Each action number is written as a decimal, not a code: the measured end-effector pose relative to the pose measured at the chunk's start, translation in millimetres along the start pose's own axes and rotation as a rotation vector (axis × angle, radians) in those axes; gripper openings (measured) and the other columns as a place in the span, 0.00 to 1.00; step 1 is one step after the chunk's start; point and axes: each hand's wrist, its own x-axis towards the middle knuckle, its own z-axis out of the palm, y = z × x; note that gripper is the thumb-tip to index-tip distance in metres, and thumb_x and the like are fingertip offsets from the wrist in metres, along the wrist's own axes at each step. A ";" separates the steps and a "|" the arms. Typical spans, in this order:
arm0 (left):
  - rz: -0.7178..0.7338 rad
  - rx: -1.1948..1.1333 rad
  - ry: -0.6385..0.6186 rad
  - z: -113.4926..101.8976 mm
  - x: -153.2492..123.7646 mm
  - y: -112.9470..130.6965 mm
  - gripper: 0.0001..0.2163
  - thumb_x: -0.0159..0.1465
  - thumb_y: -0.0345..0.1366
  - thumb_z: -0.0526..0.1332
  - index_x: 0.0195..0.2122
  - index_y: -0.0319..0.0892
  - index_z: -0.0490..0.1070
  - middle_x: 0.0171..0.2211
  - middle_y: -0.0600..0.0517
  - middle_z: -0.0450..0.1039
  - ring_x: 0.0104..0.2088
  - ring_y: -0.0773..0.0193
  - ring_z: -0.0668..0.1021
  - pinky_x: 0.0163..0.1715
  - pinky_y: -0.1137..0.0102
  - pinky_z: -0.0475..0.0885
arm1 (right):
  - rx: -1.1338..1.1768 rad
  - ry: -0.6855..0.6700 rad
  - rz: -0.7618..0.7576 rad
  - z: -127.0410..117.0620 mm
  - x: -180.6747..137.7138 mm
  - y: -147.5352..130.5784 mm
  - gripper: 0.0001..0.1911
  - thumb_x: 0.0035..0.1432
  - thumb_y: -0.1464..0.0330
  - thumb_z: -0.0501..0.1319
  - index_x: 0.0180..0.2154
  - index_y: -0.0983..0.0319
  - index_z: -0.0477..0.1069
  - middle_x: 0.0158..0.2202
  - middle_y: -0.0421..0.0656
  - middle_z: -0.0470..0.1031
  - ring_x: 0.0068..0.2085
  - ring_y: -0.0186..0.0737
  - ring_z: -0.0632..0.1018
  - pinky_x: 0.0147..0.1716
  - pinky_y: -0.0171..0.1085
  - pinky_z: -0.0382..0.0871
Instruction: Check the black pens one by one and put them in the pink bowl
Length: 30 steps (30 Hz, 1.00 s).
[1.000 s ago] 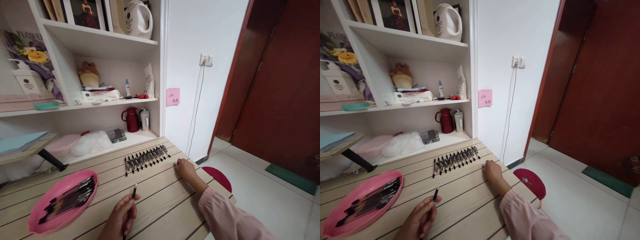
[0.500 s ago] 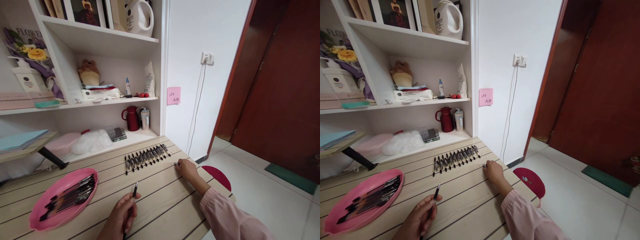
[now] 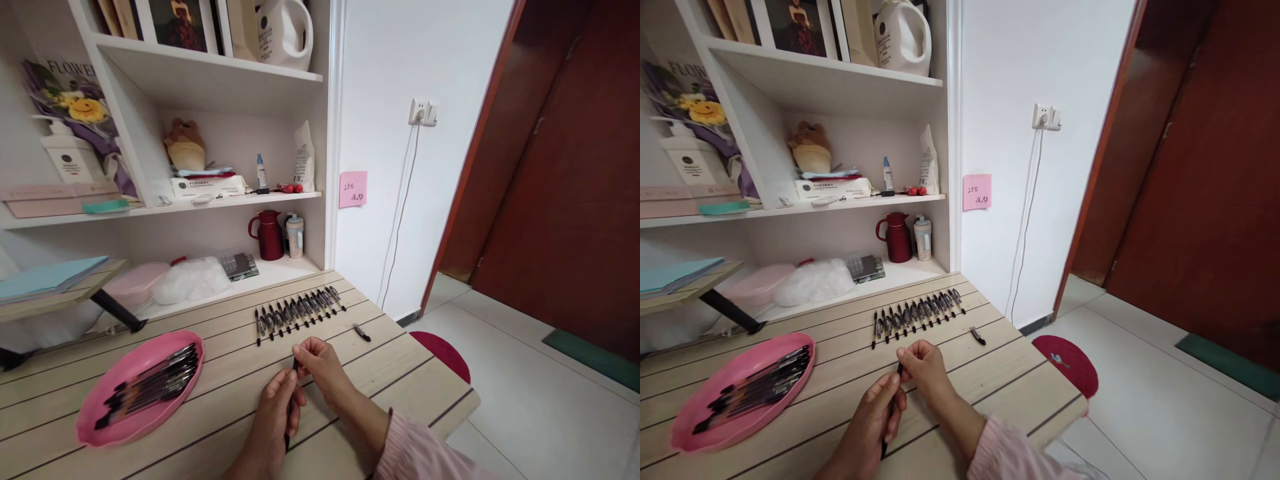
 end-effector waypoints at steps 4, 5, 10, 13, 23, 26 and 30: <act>0.006 0.031 0.073 -1.1 -4.6 -1.2 0.15 0.52 0.48 0.60 0.31 0.41 0.66 0.17 0.60 0.63 0.09 0.79 0.54 0.09 0.80 0.44 | 0.120 0.091 0.030 11.5 2.7 5.5 0.20 0.36 0.55 0.67 0.17 0.62 0.62 0.11 0.34 0.61 0.14 0.27 0.61 0.16 0.30 0.52; -0.011 0.030 0.069 -2.4 -5.1 -1.2 0.15 0.52 0.48 0.59 0.32 0.41 0.66 0.16 0.60 0.63 0.09 0.79 0.53 0.09 0.80 0.43 | 0.127 0.088 0.026 10.6 3.4 6.3 0.20 0.35 0.56 0.67 0.17 0.63 0.63 0.12 0.34 0.62 0.15 0.27 0.61 0.17 0.30 0.52; -0.042 0.027 0.050 -5.9 -4.0 -2.4 0.16 0.52 0.49 0.59 0.32 0.41 0.65 0.16 0.60 0.62 0.10 0.79 0.53 0.10 0.80 0.42 | 0.204 -0.083 0.058 6.0 3.0 10.1 0.21 0.43 0.52 0.62 0.24 0.65 0.68 0.20 0.39 0.69 0.17 0.26 0.63 0.18 0.30 0.55; -0.036 0.043 0.032 -6.9 -2.7 -4.4 0.16 0.52 0.50 0.58 0.32 0.40 0.65 0.16 0.60 0.62 0.10 0.79 0.52 0.10 0.80 0.42 | 0.222 -0.098 0.085 5.4 1.9 11.4 0.20 0.40 0.53 0.65 0.23 0.65 0.67 0.20 0.38 0.70 0.17 0.25 0.63 0.18 0.29 0.55; -0.045 0.044 0.007 -10.6 -2.4 -6.9 0.16 0.53 0.50 0.58 0.30 0.41 0.63 0.16 0.59 0.63 0.09 0.80 0.51 0.10 0.79 0.42 | 0.302 -0.192 0.121 0.5 1.4 11.7 0.17 0.41 0.57 0.66 0.24 0.66 0.69 0.21 0.40 0.71 0.18 0.26 0.65 0.20 0.29 0.56; -0.035 0.056 -0.001 -10.1 -2.6 -5.2 0.15 0.55 0.49 0.56 0.31 0.41 0.63 0.16 0.60 0.63 0.10 0.80 0.51 0.10 0.80 0.43 | 0.319 -0.239 0.092 -0.1 1.4 11.6 0.17 0.43 0.58 0.66 0.25 0.67 0.70 0.24 0.42 0.73 0.18 0.26 0.65 0.20 0.29 0.57; -0.029 0.052 -0.014 -11.6 -1.0 -6.0 0.15 0.55 0.49 0.57 0.31 0.41 0.62 0.16 0.60 0.62 0.10 0.80 0.51 0.10 0.80 0.43 | 0.404 -0.226 0.093 3.7 -0.5 11.1 0.17 0.43 0.58 0.66 0.27 0.66 0.70 0.27 0.43 0.74 0.20 0.26 0.66 0.20 0.28 0.55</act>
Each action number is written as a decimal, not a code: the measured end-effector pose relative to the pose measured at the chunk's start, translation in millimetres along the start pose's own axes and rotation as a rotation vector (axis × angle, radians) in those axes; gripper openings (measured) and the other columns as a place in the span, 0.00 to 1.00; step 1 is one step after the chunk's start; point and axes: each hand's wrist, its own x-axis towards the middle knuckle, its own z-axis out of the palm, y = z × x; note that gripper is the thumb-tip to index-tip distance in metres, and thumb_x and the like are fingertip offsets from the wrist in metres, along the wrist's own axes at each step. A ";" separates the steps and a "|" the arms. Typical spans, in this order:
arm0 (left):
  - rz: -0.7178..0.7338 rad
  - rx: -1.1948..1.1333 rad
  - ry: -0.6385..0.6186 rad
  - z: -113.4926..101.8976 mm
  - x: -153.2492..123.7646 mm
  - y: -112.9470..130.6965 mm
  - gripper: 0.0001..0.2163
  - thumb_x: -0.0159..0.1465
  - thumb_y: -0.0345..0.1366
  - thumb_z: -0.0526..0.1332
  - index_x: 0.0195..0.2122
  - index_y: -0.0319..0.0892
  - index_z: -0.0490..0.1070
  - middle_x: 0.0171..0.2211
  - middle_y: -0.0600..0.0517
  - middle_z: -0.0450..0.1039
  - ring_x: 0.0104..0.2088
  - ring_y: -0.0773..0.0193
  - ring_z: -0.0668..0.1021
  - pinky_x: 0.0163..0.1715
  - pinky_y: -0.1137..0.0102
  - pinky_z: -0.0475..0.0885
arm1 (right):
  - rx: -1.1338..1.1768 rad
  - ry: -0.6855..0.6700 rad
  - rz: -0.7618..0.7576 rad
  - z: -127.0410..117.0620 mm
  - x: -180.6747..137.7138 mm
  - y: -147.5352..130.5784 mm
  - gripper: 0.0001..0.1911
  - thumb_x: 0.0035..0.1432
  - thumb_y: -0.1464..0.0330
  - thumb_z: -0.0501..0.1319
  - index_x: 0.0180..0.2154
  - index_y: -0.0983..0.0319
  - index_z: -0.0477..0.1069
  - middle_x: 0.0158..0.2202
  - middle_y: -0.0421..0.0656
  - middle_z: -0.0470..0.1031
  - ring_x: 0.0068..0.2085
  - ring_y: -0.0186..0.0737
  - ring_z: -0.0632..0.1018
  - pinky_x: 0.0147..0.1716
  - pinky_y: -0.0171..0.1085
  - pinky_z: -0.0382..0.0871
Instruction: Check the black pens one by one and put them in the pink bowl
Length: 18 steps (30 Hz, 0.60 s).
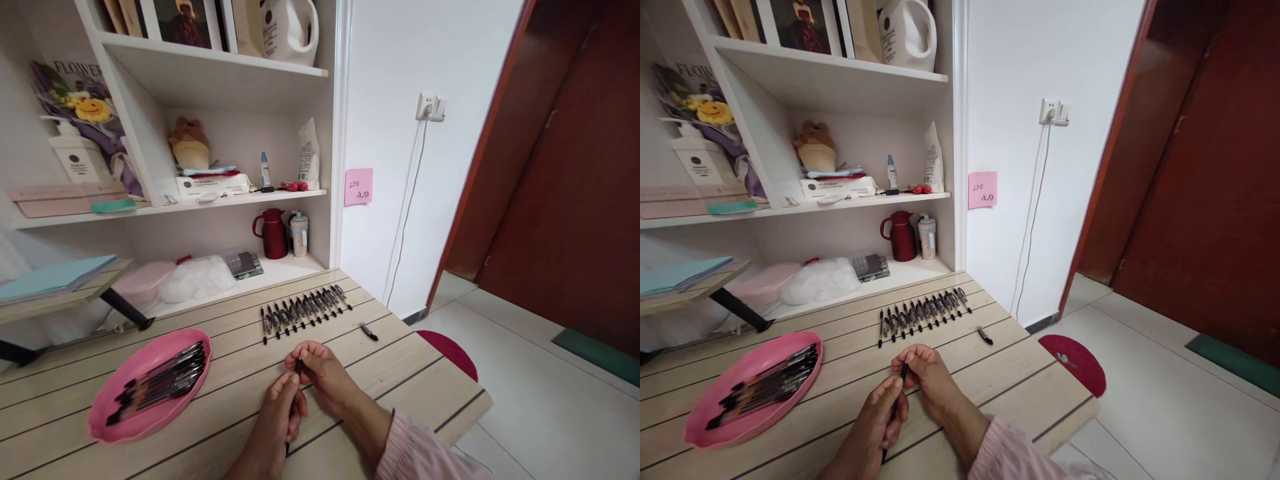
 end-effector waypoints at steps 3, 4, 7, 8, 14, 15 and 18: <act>-0.008 -0.005 -0.007 -2.1 1.4 -2.8 0.15 0.54 0.49 0.57 0.31 0.41 0.62 0.17 0.60 0.62 0.10 0.80 0.51 0.10 0.80 0.43 | 0.055 0.022 0.023 2.6 -0.1 2.7 0.18 0.43 0.58 0.66 0.31 0.65 0.69 0.28 0.44 0.75 0.24 0.30 0.70 0.21 0.28 0.56; -0.008 -0.004 -0.009 -2.6 1.6 -3.5 0.15 0.54 0.49 0.57 0.31 0.41 0.62 0.17 0.60 0.63 0.10 0.80 0.51 0.10 0.80 0.43 | 0.071 0.036 0.033 2.7 0.1 3.6 0.18 0.44 0.57 0.65 0.31 0.64 0.69 0.28 0.44 0.75 0.25 0.30 0.70 0.21 0.28 0.57; -0.003 -0.006 -0.009 -3.1 2.2 -3.6 0.15 0.55 0.49 0.56 0.31 0.41 0.62 0.17 0.60 0.63 0.10 0.80 0.52 0.10 0.80 0.42 | 0.037 0.079 0.033 0.0 1.3 5.0 0.17 0.42 0.59 0.67 0.27 0.65 0.68 0.22 0.40 0.73 0.20 0.27 0.67 0.20 0.28 0.56; -0.006 -0.008 -0.013 -3.1 2.6 -3.0 0.15 0.55 0.49 0.56 0.31 0.41 0.62 0.17 0.60 0.63 0.10 0.80 0.51 0.10 0.80 0.42 | 0.005 0.076 0.021 -1.3 1.7 4.9 0.17 0.41 0.59 0.68 0.24 0.65 0.68 0.21 0.40 0.72 0.18 0.26 0.65 0.19 0.28 0.55; -0.030 -0.049 -0.051 -4.8 5.5 0.1 0.15 0.54 0.49 0.58 0.30 0.42 0.61 0.17 0.60 0.62 0.10 0.81 0.51 0.10 0.81 0.42 | 0.013 0.001 -0.013 -2.0 1.4 3.1 0.17 0.44 0.58 0.66 0.26 0.67 0.71 0.26 0.44 0.74 0.20 0.27 0.67 0.20 0.29 0.56; -0.032 -0.058 -0.061 -5.3 5.5 -0.2 0.15 0.54 0.49 0.58 0.30 0.42 0.61 0.17 0.60 0.62 0.10 0.81 0.51 0.10 0.81 0.43 | 0.030 0.003 -0.006 -0.8 1.0 3.2 0.17 0.44 0.58 0.66 0.27 0.67 0.71 0.26 0.44 0.74 0.22 0.28 0.68 0.20 0.28 0.56; -0.035 -0.070 -0.080 -6.7 5.0 -2.4 0.14 0.55 0.48 0.58 0.30 0.42 0.61 0.17 0.60 0.62 0.11 0.81 0.52 0.10 0.81 0.42 | 0.079 0.019 0.020 2.1 0.2 4.6 0.18 0.43 0.58 0.66 0.31 0.66 0.70 0.27 0.44 0.74 0.25 0.31 0.71 0.21 0.28 0.57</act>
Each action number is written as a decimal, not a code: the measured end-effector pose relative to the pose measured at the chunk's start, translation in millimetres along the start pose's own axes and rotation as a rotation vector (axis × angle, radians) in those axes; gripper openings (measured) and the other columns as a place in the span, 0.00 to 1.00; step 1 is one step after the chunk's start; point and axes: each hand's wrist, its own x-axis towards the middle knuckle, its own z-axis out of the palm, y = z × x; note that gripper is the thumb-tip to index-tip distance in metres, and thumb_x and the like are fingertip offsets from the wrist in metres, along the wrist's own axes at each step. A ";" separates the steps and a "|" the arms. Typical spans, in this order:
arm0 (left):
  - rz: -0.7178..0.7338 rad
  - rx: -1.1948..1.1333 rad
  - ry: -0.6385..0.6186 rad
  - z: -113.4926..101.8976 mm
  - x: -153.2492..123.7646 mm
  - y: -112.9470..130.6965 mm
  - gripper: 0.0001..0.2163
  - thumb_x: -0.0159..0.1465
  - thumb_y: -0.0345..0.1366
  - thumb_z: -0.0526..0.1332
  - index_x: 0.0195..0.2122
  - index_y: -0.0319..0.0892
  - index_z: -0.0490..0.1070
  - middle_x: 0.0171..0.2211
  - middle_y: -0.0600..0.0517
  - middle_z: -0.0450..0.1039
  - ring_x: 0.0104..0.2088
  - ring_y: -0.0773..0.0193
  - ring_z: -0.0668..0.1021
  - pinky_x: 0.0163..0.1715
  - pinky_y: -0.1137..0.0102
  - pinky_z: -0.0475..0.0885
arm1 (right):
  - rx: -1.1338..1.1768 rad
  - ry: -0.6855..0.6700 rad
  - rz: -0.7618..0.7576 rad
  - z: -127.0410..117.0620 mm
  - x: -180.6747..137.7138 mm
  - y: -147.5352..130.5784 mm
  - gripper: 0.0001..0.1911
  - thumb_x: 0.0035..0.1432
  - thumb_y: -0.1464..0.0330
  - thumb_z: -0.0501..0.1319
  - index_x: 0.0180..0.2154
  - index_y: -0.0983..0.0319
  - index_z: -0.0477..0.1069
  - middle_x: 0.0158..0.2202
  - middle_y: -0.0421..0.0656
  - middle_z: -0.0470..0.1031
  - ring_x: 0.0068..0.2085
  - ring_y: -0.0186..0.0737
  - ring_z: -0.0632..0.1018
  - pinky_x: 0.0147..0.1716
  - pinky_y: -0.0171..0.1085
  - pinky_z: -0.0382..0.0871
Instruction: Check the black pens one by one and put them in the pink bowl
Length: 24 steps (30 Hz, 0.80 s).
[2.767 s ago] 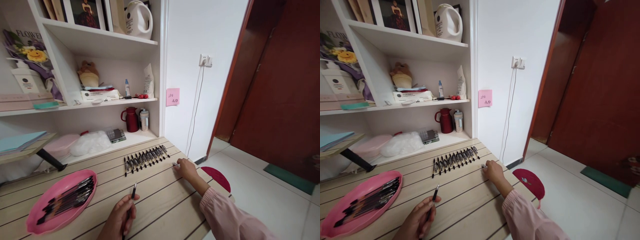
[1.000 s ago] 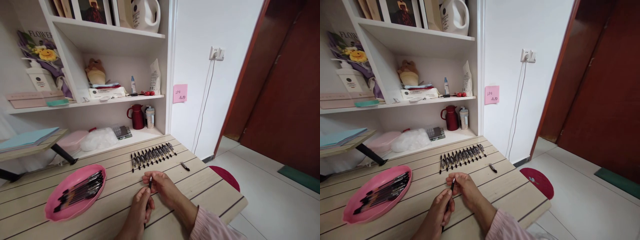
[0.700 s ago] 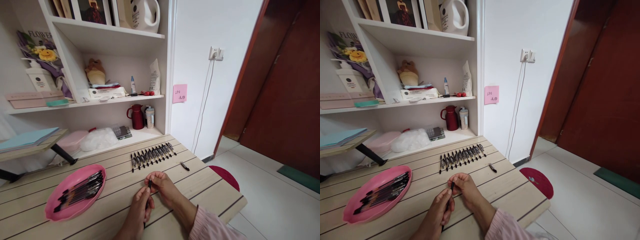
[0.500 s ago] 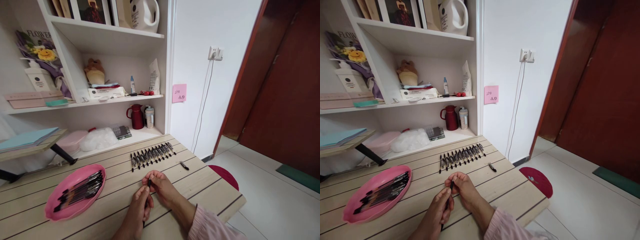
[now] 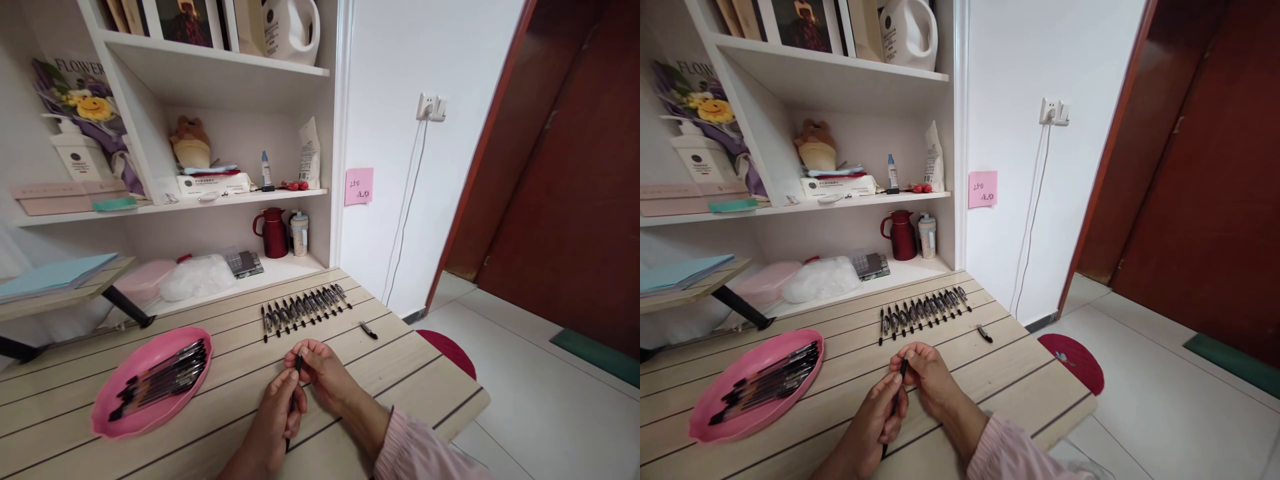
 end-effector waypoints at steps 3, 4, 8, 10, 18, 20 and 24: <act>0.005 0.009 -0.005 -1.2 0.3 -2.3 0.13 0.56 0.48 0.57 0.31 0.42 0.61 0.17 0.60 0.62 0.10 0.80 0.52 0.10 0.81 0.42 | -0.029 0.043 -0.001 -0.7 0.5 2.1 0.17 0.42 0.60 0.67 0.29 0.66 0.70 0.22 0.41 0.72 0.21 0.28 0.68 0.19 0.27 0.56; 0.004 0.014 -0.004 -1.5 0.4 -2.7 0.13 0.56 0.47 0.56 0.31 0.42 0.61 0.17 0.60 0.62 0.10 0.80 0.52 0.10 0.80 0.42 | -0.055 0.052 -0.007 -1.5 0.8 2.4 0.16 0.41 0.60 0.68 0.26 0.66 0.69 0.20 0.39 0.71 0.18 0.26 0.66 0.18 0.27 0.55; -0.032 0.025 -0.033 -2.1 -0.6 -2.5 0.13 0.57 0.47 0.55 0.32 0.42 0.61 0.16 0.61 0.61 0.10 0.80 0.52 0.10 0.80 0.42 | -0.030 0.027 -0.027 -4.0 2.4 -1.2 0.17 0.41 0.59 0.67 0.24 0.67 0.69 0.23 0.43 0.74 0.18 0.27 0.68 0.17 0.28 0.57; -0.055 0.027 -0.068 -2.6 -2.1 -1.9 0.13 0.58 0.48 0.54 0.33 0.42 0.62 0.16 0.60 0.62 0.10 0.80 0.52 0.11 0.80 0.41 | 0.058 0.032 -0.054 -4.7 3.4 -6.9 0.16 0.43 0.59 0.67 0.28 0.66 0.70 0.27 0.45 0.75 0.25 0.32 0.73 0.22 0.30 0.64; -0.070 0.023 -0.092 -3.4 -5.5 0.8 0.15 0.57 0.48 0.55 0.35 0.41 0.64 0.17 0.60 0.62 0.11 0.80 0.51 0.11 0.79 0.41 | -0.229 0.248 -0.094 -37.4 6.1 -46.7 0.16 0.40 0.60 0.67 0.30 0.64 0.71 0.23 0.41 0.74 0.25 0.33 0.75 0.24 0.32 0.68; -0.073 0.028 -0.085 -3.1 -5.2 1.1 0.15 0.57 0.49 0.55 0.34 0.41 0.65 0.17 0.60 0.62 0.11 0.80 0.51 0.11 0.79 0.41 | -0.435 0.299 -0.101 -55.9 6.3 -60.7 0.16 0.40 0.59 0.66 0.29 0.64 0.70 0.21 0.40 0.73 0.24 0.33 0.74 0.23 0.32 0.68; -0.087 0.036 -0.086 -2.8 -3.9 1.0 0.15 0.56 0.48 0.56 0.34 0.41 0.65 0.17 0.60 0.62 0.10 0.80 0.51 0.11 0.80 0.41 | -0.959 0.474 -0.098 -97.6 7.8 -94.1 0.11 0.46 0.61 0.60 0.25 0.63 0.67 0.18 0.39 0.71 0.21 0.32 0.73 0.21 0.32 0.66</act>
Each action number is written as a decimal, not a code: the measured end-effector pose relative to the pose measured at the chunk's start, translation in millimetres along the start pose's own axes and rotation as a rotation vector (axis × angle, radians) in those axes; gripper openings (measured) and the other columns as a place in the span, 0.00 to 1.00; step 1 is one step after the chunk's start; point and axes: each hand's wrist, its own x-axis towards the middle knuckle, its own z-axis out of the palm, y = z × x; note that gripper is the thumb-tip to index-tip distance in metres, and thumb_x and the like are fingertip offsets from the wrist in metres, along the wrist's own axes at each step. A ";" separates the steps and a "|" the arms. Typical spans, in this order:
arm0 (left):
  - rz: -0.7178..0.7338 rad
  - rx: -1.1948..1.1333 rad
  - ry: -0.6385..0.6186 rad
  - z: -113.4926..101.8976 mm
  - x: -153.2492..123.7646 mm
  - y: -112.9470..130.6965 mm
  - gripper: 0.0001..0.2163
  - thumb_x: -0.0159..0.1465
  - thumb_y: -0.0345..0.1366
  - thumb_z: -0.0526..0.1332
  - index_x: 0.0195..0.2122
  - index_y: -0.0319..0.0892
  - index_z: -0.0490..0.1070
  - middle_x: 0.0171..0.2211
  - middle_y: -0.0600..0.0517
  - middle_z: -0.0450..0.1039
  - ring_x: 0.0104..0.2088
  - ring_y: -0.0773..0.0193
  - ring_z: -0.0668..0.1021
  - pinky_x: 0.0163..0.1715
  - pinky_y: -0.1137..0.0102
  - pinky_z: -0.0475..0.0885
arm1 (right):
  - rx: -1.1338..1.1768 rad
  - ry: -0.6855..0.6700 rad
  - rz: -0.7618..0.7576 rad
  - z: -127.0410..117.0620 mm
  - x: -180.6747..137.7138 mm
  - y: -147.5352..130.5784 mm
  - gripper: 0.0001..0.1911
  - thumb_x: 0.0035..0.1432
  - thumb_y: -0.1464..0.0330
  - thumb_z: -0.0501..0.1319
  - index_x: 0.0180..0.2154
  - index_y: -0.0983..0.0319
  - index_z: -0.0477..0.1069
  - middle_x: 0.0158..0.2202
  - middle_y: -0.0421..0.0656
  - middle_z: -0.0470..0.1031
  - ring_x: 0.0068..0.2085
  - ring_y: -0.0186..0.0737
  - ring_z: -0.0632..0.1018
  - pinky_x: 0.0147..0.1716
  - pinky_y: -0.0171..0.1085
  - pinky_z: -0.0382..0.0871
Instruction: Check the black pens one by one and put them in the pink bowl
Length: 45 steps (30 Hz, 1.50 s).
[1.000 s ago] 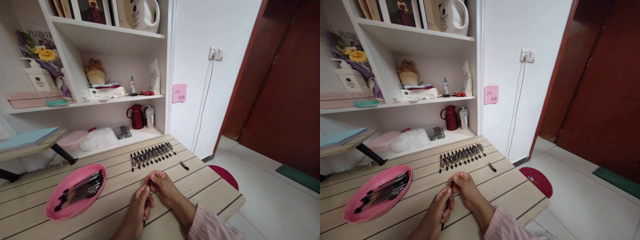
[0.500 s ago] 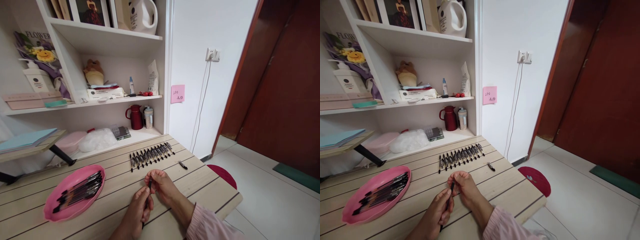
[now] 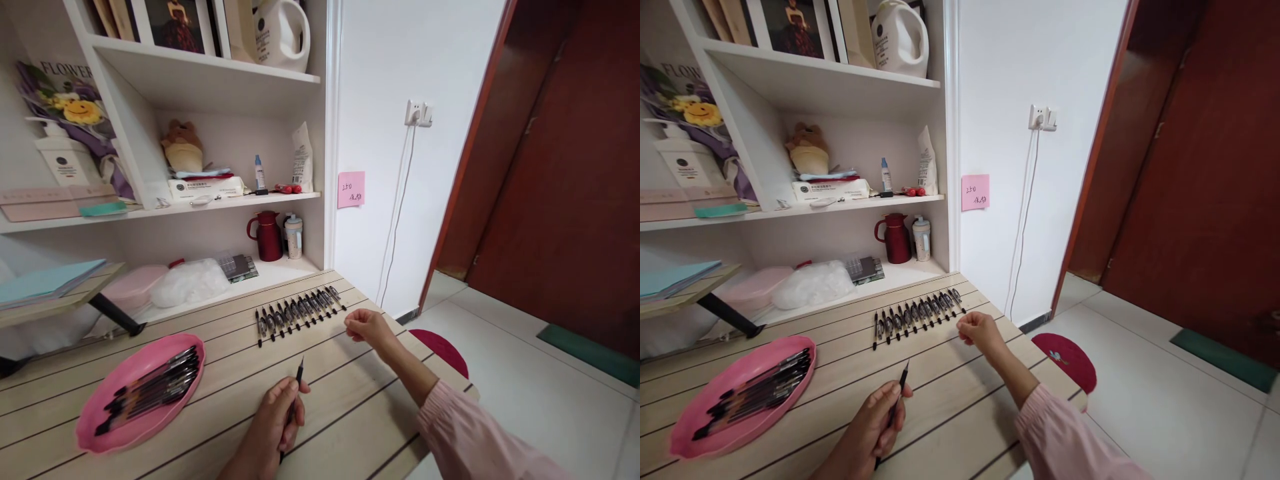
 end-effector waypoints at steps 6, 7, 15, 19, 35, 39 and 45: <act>0.008 0.003 -0.007 0.7 -0.9 0.8 0.15 0.55 0.48 0.58 0.33 0.40 0.65 0.17 0.60 0.63 0.10 0.80 0.52 0.10 0.80 0.41 | -0.336 0.079 0.030 -45.8 19.9 15.3 0.06 0.49 0.67 0.56 0.26 0.63 0.69 0.22 0.40 0.72 0.23 0.33 0.73 0.21 0.30 0.62; 0.008 0.003 -0.006 0.9 -1.2 0.9 0.15 0.55 0.48 0.58 0.33 0.40 0.65 0.17 0.60 0.63 0.10 0.80 0.52 0.10 0.80 0.41 | -0.402 0.079 0.036 -47.9 20.2 17.1 0.07 0.48 0.67 0.56 0.25 0.63 0.69 0.21 0.41 0.72 0.23 0.34 0.73 0.21 0.30 0.61; 0.004 0.013 -0.017 0.6 -1.3 1.1 0.14 0.56 0.47 0.57 0.33 0.40 0.65 0.17 0.60 0.63 0.10 0.80 0.51 0.10 0.79 0.41 | -0.843 0.047 0.011 -30.8 32.7 11.2 0.07 0.45 0.69 0.60 0.29 0.63 0.74 0.33 0.50 0.75 0.36 0.44 0.74 0.29 0.34 0.61; 0.014 0.015 -0.011 1.4 -2.5 2.2 0.14 0.56 0.47 0.57 0.34 0.40 0.65 0.18 0.60 0.63 0.10 0.80 0.52 0.10 0.79 0.42 | -0.949 -0.036 -0.061 -25.2 43.9 0.7 0.12 0.44 0.74 0.59 0.34 0.60 0.75 0.38 0.48 0.75 0.40 0.44 0.74 0.33 0.35 0.61; 0.012 -0.007 0.014 8.3 -7.3 7.5 0.15 0.54 0.47 0.59 0.32 0.40 0.66 0.16 0.59 0.63 0.10 0.80 0.51 0.10 0.80 0.41 | -0.950 -0.018 0.073 -53.5 28.1 37.5 0.18 0.54 0.61 0.55 0.21 0.66 0.74 0.18 0.48 0.74 0.23 0.38 0.75 0.23 0.31 0.61; 0.010 -0.005 0.021 9.1 -7.1 8.5 0.15 0.53 0.48 0.59 0.32 0.40 0.66 0.16 0.59 0.63 0.10 0.80 0.51 0.11 0.80 0.40 | -0.917 -0.034 0.054 -62.2 14.3 35.7 0.19 0.57 0.62 0.51 0.31 0.66 0.76 0.17 0.44 0.74 0.19 0.35 0.74 0.22 0.31 0.61; 0.007 -0.009 0.009 6.8 -6.0 7.6 0.14 0.53 0.47 0.60 0.31 0.40 0.66 0.17 0.59 0.63 0.10 0.80 0.51 0.11 0.79 0.42 | -0.969 -0.101 -0.121 -69.8 9.7 23.0 0.17 0.46 0.71 0.61 0.41 0.56 0.73 0.36 0.44 0.77 0.39 0.41 0.75 0.35 0.32 0.61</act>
